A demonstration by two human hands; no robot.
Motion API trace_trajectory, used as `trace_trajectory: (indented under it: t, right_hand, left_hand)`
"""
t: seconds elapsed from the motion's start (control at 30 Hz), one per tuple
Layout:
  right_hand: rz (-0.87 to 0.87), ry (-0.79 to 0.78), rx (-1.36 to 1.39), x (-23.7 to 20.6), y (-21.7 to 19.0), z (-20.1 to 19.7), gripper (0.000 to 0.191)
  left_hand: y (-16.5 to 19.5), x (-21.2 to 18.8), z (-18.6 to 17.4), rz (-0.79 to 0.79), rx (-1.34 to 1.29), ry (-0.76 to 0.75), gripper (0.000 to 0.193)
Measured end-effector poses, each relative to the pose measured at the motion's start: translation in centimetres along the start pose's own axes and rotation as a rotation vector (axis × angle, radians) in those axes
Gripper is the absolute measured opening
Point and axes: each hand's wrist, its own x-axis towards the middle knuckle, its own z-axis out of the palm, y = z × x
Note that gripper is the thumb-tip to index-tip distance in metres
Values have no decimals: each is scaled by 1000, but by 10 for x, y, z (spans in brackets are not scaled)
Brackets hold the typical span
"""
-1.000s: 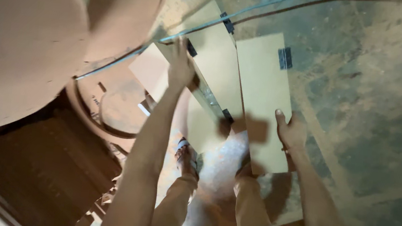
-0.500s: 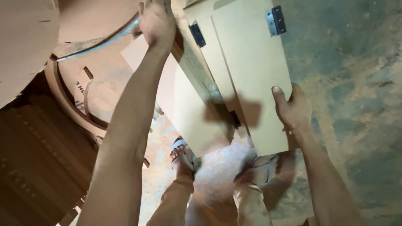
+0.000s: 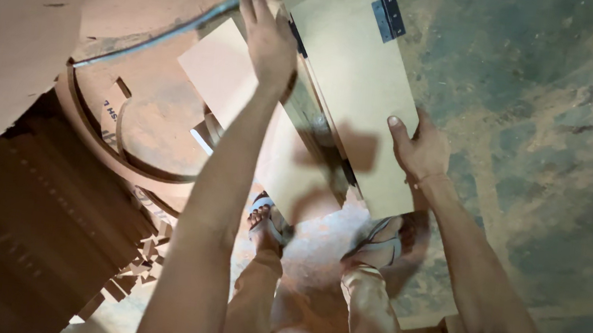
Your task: The person takes small metal hinge plates and screws from a blue box on the workbench, positions each hinge on a wooden board, and drives the screws in with a power drill. They reposition boards, carry one board to a stack at the side, and repeat the hinge-attaching process on additional boards.
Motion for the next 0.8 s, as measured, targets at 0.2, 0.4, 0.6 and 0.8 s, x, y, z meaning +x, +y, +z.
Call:
trace_trajectory:
  t: [0.2,0.4,0.6,0.8]
  right_hand:
    - [62,13,30,-2,-16,1,69]
    - [56,66,-33,6,-11,17,71]
    - [-115,117,-63,21,2,32,72]
    - [-148,140,-28,20,-1,33,73]
  left_hand:
    - [18,-67,35,-635,-180,-204,45]
    - [28,-77,40,-514,-326,-181,52]
    - [37,-70,38,-526,-343,-178,57]
    - [31,-44,32,-383,-115,-61,68]
